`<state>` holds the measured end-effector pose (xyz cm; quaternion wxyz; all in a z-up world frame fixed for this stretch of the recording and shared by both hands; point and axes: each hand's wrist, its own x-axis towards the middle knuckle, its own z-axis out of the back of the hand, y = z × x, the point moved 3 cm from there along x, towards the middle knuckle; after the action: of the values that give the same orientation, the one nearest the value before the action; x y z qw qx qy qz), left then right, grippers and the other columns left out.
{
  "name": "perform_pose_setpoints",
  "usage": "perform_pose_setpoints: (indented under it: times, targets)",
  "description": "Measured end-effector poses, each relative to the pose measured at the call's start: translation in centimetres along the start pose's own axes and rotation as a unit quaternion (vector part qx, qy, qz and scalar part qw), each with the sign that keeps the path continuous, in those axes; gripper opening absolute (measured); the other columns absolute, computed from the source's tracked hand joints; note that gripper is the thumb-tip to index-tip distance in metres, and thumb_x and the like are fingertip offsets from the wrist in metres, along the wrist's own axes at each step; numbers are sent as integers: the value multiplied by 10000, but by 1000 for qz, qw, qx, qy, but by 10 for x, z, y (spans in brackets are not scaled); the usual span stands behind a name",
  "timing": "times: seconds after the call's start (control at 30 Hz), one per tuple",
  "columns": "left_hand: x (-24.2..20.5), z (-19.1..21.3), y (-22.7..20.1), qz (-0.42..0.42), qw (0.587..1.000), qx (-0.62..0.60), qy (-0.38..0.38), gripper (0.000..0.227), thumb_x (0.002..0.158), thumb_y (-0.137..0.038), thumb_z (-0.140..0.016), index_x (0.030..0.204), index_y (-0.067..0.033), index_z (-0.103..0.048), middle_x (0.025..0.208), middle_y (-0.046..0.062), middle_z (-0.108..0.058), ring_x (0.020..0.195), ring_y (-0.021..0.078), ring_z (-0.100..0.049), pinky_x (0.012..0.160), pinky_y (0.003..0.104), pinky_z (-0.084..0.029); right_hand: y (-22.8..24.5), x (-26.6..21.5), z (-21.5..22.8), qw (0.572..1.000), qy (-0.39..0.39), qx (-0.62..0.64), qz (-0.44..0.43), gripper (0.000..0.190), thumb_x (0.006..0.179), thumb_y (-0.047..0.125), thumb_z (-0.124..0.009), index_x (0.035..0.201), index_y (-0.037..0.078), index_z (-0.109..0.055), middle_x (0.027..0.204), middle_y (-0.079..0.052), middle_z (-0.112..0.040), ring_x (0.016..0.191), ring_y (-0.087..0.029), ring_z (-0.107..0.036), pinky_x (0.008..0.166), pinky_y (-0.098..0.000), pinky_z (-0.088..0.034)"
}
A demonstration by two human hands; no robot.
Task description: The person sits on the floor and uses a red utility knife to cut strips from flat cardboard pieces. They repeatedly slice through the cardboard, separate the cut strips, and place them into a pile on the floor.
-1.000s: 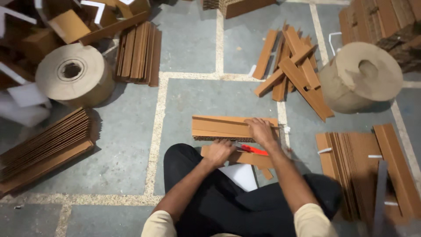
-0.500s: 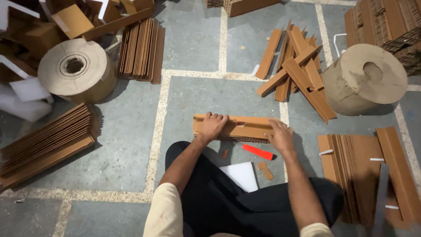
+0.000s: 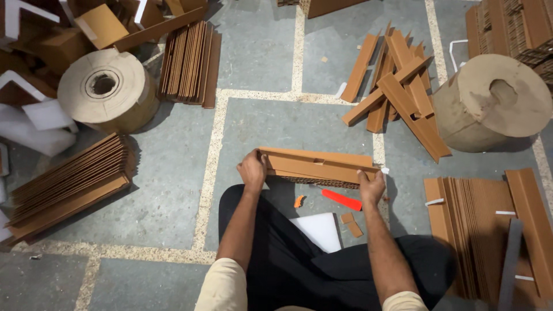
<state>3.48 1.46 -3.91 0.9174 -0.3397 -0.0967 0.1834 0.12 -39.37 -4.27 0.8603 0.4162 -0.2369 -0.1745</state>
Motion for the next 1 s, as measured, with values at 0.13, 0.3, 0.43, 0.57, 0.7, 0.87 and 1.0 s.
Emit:
perform_pose_setpoints:
  times: [0.13,0.3,0.43,0.57,0.7,0.87,1.0]
  targets:
    - [1,8,-7,-78,995,39,-55,222,931,-232,-652,1093,-122,-756,986,106,-761,959,327,-696,880,542,-436,3,-4,-1,1000,9,13,-11,328,851,190,-820,1083,-7,-696,966,-187,-748,876,-321,-731,797,-415,-552]
    - [-5,18,-11,-10,998,-28,-58,192,891,-228,-717,1041,-119,-770,962,111,-744,942,341,-690,838,496,-463,6,-7,-1,999,-2,32,-27,314,862,179,-807,1091,-11,-706,965,-172,-755,862,-282,-730,785,-393,-552]
    - [-6,27,-15,-41,990,-61,-120,156,825,-209,-780,940,-104,-790,927,119,-712,883,352,-681,798,467,-481,7,-4,1,999,-27,22,-34,315,868,200,-823,1057,-27,-714,975,-180,-754,852,-285,-727,775,-388,-548]
    - [-3,29,-18,-39,992,-57,-105,156,830,-213,-787,940,-102,-800,897,121,-699,806,335,-682,782,449,-514,12,-2,8,999,-39,26,9,351,887,222,-807,1120,-26,-724,1008,-190,-755,884,-299,-734,797,-381,-542]
    - [-6,26,-15,-20,996,-42,-76,142,845,-220,-786,938,-114,-807,919,114,-716,815,323,-698,799,445,-539,4,-1,4,998,-21,-55,-27,372,890,262,-839,1077,-40,-731,996,-220,-742,868,-345,-712,777,-412,-534]
    - [-3,22,-13,13,997,-39,-71,172,841,-240,-781,967,-125,-808,939,117,-722,832,321,-709,824,429,-549,3,-5,3,998,-3,42,-39,352,881,270,-787,1103,3,-724,991,-174,-765,877,-300,-740,791,-400,-550]
    - [-5,19,-10,20,997,-36,-71,173,855,-242,-779,971,-115,-796,939,111,-722,837,314,-710,830,435,-538,14,-5,6,1000,-7,2,-21,314,898,242,-781,1091,1,-724,980,-193,-750,860,-320,-724,780,-418,-538]
